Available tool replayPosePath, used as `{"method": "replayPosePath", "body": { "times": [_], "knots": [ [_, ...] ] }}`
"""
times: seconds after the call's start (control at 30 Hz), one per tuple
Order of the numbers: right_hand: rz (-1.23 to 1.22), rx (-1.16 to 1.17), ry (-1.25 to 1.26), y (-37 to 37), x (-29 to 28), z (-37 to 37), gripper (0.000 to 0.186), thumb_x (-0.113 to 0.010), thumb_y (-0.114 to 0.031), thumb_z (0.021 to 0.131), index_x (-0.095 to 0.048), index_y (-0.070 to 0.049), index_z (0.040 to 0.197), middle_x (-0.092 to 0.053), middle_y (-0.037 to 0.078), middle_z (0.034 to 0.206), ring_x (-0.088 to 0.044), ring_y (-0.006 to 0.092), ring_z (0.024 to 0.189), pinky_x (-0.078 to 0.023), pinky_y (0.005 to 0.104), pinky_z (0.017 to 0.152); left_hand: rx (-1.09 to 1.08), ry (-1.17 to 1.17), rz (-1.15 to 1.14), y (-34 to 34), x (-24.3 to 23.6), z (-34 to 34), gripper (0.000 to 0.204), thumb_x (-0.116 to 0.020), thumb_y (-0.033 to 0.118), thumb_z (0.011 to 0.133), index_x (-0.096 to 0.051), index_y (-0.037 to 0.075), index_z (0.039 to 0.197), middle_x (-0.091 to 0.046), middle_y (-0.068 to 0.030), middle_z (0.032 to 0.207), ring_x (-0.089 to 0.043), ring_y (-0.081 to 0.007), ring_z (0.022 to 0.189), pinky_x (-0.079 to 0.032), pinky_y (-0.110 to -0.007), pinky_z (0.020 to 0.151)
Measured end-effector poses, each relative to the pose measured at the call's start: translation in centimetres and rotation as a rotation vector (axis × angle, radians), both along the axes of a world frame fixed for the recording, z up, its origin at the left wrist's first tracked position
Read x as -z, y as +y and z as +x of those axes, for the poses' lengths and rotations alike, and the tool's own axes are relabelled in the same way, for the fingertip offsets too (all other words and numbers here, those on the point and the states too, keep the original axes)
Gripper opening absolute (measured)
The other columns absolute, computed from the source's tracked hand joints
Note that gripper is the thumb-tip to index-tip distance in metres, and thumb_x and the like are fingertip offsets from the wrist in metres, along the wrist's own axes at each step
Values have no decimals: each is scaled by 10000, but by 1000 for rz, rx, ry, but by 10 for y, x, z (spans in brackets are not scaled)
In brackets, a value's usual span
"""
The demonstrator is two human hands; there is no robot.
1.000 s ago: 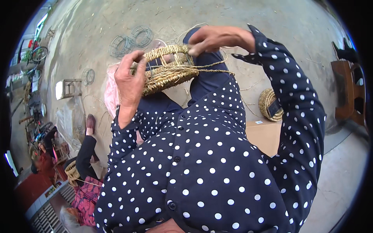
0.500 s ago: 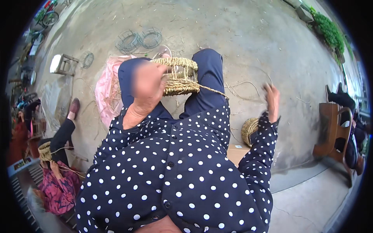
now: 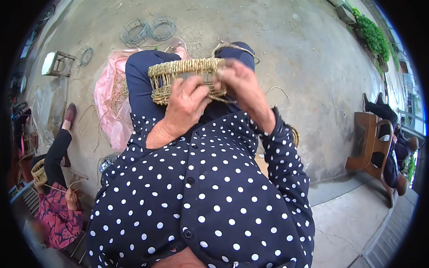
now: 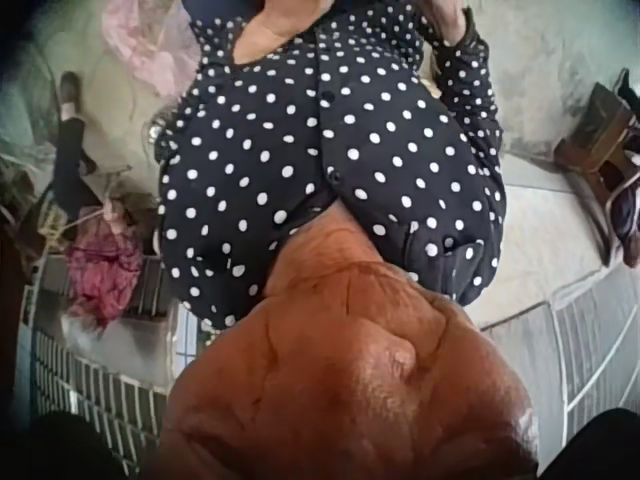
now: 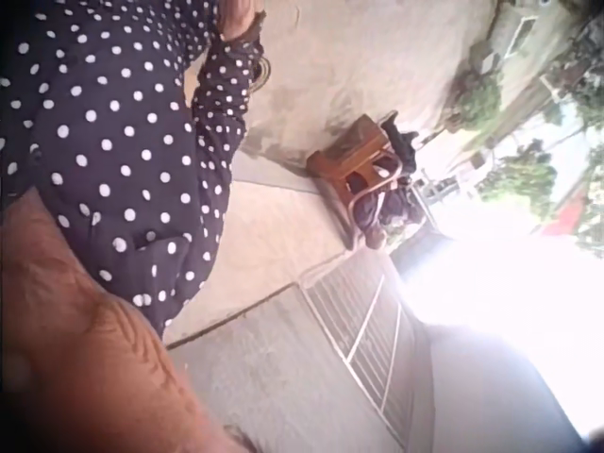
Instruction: Weaving a small basket using natural fibers and a weaving tool.
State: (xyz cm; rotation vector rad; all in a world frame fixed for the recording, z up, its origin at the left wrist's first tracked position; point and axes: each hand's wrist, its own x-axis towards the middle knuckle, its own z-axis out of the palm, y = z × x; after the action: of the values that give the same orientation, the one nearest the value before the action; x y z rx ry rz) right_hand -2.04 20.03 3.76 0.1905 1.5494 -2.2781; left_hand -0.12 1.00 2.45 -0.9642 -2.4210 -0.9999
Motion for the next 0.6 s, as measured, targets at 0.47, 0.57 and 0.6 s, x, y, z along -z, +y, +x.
{"method": "replayPosePath", "body": {
  "times": [0.47,0.57,0.6],
  "knots": [
    [805,66,97,-10,55,1,172,-636,-172,822,-669,-4,804,-596,-33,640,-491,38,595,-379,237,508,-54,177,-10,13,31,19,84,-571,149,761,-528,85,793,-476,-46,800,-535,-181,766,-386,-360,808],
    [787,12,67,-7,40,1,180,-645,-177,838,-664,-2,803,-606,-23,645,-497,35,600,-379,230,510,-105,178,127,14,34,6,93,-582,160,755,-514,97,748,-460,-48,750,-501,-189,683,-390,-365,733],
    [801,-39,-47,-20,-1,4,219,-642,-203,877,-655,4,809,-606,-14,660,-516,37,603,-381,218,509,-138,161,246,9,27,-1,114,-609,154,749,-515,90,753,-465,-53,748,-503,-212,676,-398,-376,711]
  ]
}}
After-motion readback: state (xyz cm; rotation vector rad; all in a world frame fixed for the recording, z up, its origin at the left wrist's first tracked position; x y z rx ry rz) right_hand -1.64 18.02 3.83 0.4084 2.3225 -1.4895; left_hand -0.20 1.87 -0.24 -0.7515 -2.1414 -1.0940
